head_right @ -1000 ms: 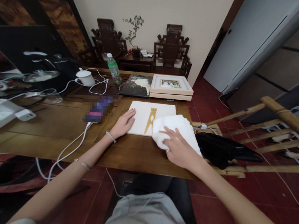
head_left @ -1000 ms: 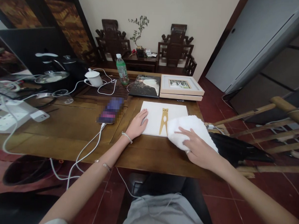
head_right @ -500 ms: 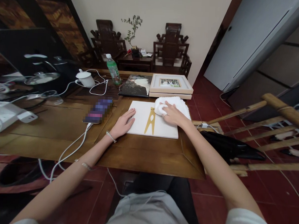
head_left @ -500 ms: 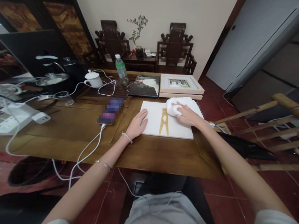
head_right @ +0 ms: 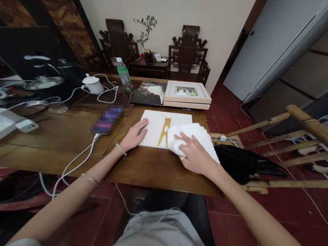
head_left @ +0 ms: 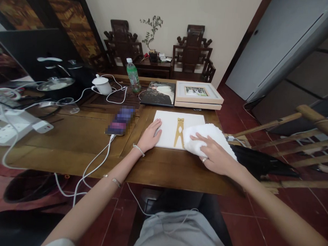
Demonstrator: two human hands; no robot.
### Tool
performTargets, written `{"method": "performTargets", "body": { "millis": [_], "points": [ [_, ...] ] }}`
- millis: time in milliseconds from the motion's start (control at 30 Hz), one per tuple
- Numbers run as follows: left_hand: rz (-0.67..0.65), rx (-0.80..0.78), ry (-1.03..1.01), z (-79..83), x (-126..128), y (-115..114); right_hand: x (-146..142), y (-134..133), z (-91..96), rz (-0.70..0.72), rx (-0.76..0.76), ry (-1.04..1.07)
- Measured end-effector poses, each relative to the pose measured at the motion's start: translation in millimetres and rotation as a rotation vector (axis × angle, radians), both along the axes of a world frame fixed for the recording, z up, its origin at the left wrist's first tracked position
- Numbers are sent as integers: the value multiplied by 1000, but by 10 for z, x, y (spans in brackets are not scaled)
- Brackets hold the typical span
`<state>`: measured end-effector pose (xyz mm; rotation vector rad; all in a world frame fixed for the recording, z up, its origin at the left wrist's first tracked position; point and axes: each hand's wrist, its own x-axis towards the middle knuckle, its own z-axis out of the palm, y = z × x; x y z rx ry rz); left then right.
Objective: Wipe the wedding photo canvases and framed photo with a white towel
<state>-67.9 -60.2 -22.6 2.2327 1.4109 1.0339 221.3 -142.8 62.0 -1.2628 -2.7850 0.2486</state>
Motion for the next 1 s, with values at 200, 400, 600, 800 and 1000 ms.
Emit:
{"method": "performTargets", "body": {
  "millis": [200, 400, 600, 800, 1000],
  "points": [
    [-2, 0, -6, -1, -6, 2, -83, 741, -61, -131, 85, -24],
    [0, 1, 10, 4, -11, -5, -161, 1298, -26, -252, 118, -49],
    [0, -8, 17, 26, -3, -13, -106, 976, -63, -184, 119, -18],
    [-2, -3, 21, 38, 1, -16, -28, 24, -19, -78, 12, 58],
    [-4, 4, 3, 27, -1, -9, 8, -299, 45, -32, -34, 114]
  ]
}}
